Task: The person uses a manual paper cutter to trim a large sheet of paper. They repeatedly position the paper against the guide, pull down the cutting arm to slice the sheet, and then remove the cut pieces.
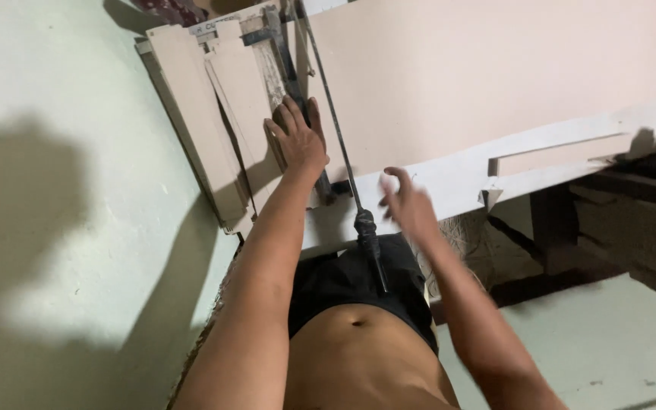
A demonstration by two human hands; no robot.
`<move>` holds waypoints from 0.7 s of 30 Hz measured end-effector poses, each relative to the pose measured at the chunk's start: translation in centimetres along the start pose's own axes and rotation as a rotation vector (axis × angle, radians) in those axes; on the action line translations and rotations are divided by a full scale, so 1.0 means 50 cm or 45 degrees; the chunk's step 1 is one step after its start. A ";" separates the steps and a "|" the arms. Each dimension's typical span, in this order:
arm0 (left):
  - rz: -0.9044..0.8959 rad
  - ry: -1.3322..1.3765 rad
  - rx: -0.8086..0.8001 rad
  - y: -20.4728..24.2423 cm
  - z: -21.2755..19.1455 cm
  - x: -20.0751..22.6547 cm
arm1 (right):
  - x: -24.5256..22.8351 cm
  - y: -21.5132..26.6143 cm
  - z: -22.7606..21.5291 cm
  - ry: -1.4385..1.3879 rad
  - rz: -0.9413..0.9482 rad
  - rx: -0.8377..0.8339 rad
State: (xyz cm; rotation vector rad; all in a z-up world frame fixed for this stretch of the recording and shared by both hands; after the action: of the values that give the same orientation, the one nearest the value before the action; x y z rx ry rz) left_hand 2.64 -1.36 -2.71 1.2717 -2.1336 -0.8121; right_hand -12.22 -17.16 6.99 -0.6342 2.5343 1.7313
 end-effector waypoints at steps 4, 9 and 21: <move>0.008 -0.017 -0.039 0.013 -0.022 0.005 | -0.096 0.231 0.042 0.537 -0.097 -0.058; 0.025 0.060 -0.078 -0.005 -0.008 -0.003 | 0.134 -0.041 0.233 0.746 -0.332 0.096; 0.333 1.307 -0.103 -0.107 0.251 -0.005 | 0.062 0.097 0.019 -0.377 -0.138 -0.297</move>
State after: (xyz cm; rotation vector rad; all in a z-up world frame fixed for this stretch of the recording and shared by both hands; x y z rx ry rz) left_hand -2.84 -0.30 -15.15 1.0008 -1.3511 -0.0601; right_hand -16.89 -15.84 10.24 -0.4685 2.0860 1.9334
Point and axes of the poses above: each hand's wrist, its own y-axis away from the middle knuckle, its own z-axis out of the palm, x = y × z, the point moved 3 cm from there along -y, towards the middle knuckle, and after that the axes turned 10 degrees about z, right-handed, at the moved point
